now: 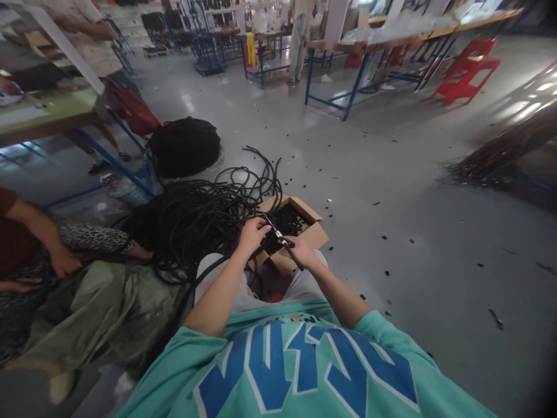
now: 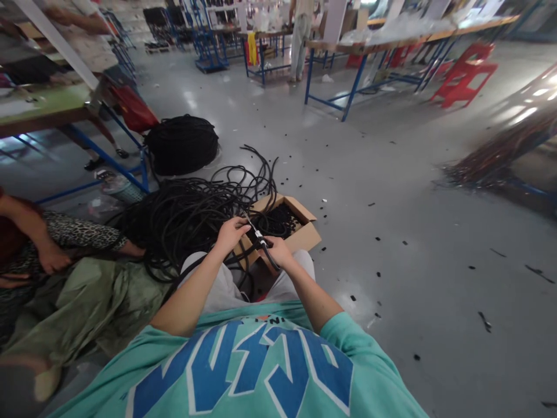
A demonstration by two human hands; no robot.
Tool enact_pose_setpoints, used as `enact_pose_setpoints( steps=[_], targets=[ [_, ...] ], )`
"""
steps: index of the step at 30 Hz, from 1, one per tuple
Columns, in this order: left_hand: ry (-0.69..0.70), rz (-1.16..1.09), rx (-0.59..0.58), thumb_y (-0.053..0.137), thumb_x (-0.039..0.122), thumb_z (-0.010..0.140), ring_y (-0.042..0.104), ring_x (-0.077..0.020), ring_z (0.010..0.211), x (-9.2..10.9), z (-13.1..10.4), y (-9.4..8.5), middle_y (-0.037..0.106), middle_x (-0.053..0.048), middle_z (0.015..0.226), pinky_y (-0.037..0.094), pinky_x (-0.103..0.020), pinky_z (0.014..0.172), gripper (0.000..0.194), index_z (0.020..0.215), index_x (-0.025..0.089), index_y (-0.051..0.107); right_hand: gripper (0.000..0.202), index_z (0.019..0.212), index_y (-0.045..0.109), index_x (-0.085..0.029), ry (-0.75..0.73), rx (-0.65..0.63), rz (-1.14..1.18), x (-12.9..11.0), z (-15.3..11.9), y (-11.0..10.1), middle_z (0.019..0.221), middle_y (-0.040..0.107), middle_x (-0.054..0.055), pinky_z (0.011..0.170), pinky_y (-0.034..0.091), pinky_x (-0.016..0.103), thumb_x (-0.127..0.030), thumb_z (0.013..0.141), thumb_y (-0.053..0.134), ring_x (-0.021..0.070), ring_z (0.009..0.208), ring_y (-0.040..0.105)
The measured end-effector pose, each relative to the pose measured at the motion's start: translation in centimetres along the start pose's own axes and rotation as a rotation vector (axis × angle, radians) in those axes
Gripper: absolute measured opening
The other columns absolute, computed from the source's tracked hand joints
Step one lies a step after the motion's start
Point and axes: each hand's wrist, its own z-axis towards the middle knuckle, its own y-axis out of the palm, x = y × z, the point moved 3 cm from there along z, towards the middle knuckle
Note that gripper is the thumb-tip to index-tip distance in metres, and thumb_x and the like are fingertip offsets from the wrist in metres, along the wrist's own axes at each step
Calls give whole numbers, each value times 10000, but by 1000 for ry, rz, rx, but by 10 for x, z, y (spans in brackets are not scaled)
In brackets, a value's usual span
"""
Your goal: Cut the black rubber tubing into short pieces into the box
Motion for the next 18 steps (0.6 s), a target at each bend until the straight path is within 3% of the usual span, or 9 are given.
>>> enact_pose_setpoints(
  steps=[5, 10, 18],
  targets=[
    [11, 171, -37, 527, 200, 736, 568, -106, 550, -1, 25, -1, 670, -46, 812, 446, -226, 570, 204, 892, 138, 642, 240, 815, 634, -152, 132, -50, 63, 8, 23, 0, 607, 544, -25, 517, 378, 205, -173, 578, 598, 95, 543, 469],
    [18, 254, -100, 496, 224, 753, 519, -101, 477, -8, 48, 1, 632, -22, 639, 414, -231, 560, 232, 888, 124, 656, 332, 892, 603, -159, 229, -114, 316, 7, 39, 1, 664, 546, -22, 510, 399, 188, -169, 562, 640, 65, 525, 458],
    [-63, 247, -167, 405, 289, 798, 443, -86, 405, -32, 83, 8, 510, 9, 449, 355, -206, 465, 312, 626, 124, 606, 345, 950, 614, -127, 250, -53, 156, 15, 55, 4, 467, 452, -59, 426, 323, 191, -211, 616, 597, 69, 414, 399]
  ],
)
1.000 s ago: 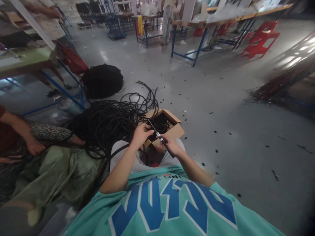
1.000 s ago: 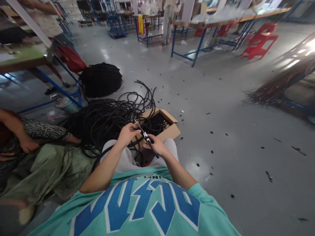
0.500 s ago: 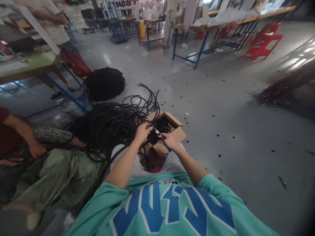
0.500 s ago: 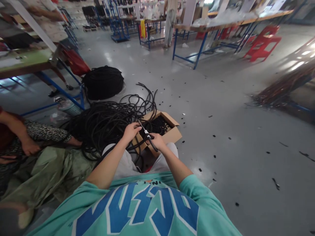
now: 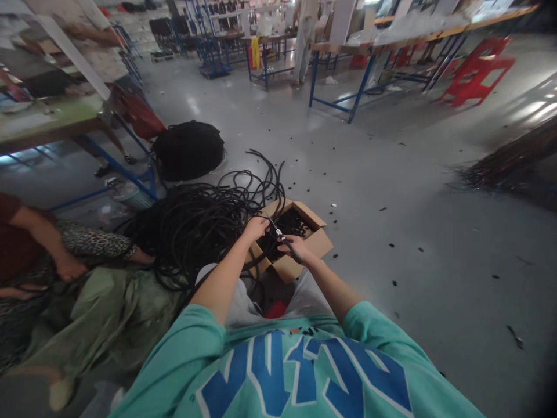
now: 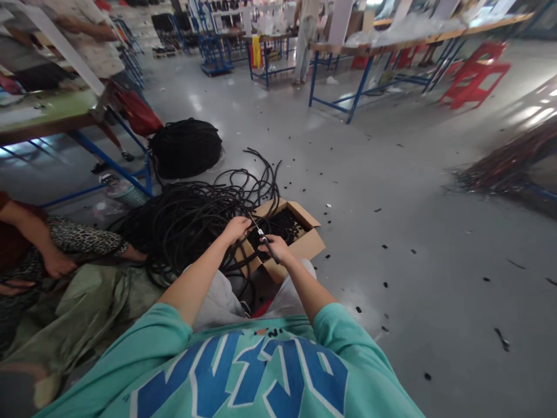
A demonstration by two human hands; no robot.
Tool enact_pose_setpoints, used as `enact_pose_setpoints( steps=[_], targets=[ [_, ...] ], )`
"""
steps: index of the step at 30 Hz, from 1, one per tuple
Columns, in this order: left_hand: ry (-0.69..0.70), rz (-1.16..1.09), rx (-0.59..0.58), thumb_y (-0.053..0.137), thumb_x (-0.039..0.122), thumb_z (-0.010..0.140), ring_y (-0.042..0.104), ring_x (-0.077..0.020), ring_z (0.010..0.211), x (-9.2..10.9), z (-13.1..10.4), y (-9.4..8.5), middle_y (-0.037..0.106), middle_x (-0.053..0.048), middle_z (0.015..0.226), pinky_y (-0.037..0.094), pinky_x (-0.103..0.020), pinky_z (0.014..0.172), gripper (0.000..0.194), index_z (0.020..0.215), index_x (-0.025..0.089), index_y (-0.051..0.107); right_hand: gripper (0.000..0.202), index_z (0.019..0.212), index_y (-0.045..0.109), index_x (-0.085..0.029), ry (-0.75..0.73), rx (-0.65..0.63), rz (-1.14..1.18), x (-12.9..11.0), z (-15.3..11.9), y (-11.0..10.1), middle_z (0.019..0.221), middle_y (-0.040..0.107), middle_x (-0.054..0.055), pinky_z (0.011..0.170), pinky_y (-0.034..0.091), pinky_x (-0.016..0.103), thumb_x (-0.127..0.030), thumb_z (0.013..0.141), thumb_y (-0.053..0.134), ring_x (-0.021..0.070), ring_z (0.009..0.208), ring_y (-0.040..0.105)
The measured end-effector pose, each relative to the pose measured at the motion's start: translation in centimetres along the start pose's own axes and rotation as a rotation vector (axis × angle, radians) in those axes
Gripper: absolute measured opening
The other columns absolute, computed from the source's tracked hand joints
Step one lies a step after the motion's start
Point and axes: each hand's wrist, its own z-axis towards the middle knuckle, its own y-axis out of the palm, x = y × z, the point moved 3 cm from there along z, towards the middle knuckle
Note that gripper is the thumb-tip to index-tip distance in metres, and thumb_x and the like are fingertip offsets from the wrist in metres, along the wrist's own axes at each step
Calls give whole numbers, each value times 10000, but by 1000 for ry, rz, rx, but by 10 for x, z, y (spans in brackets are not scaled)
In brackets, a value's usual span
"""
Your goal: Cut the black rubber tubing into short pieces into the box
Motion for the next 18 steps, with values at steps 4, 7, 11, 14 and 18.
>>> enact_pose_setpoints(
  steps=[4, 7, 11, 14, 18],
  targets=[
    [-41, 36, -17, 371, 315, 823, 436, -88, 394, -8, 13, 8, 486, 7, 427, 344, -202, 447, 358, 626, 122, 600, 312, 901, 643, -135, -19, 59, -96, 6, 9, 0, 484, 484, -47, 458, 327, 193, -212, 603, 597, 78, 452, 433],
    [-62, 98, -36, 384, 306, 821, 456, -91, 410, -11, 20, 12, 546, -11, 490, 362, -208, 465, 336, 654, 124, 612, 228, 791, 665, -149, -33, 89, -189, 9, 16, -3, 527, 520, -34, 482, 317, 191, -213, 582, 603, 80, 498, 445],
    [-70, 223, -42, 449, 291, 785, 552, -126, 565, -9, 28, 12, 628, -52, 634, 410, -227, 578, 263, 697, 133, 640, 165, 706, 669, -151, -33, 103, -282, 10, 24, -5, 560, 545, -18, 500, 310, 195, -203, 567, 596, 91, 543, 456],
    [-63, 304, -21, 496, 296, 752, 592, -167, 782, -5, 31, 9, 661, -81, 800, 420, -247, 708, 216, 768, 155, 659, 162, 696, 671, -152, -24, 107, -319, 11, 28, -6, 572, 556, -6, 507, 310, 199, -198, 569, 582, 100, 562, 469],
    [-54, 371, 7, 522, 296, 730, 575, -194, 933, 0, 31, 8, 652, -93, 957, 407, -273, 797, 216, 854, 184, 658, 193, 727, 676, -162, 6, 113, -328, 15, 31, -6, 560, 566, -1, 506, 316, 203, -211, 569, 579, 113, 565, 487]
  ],
)
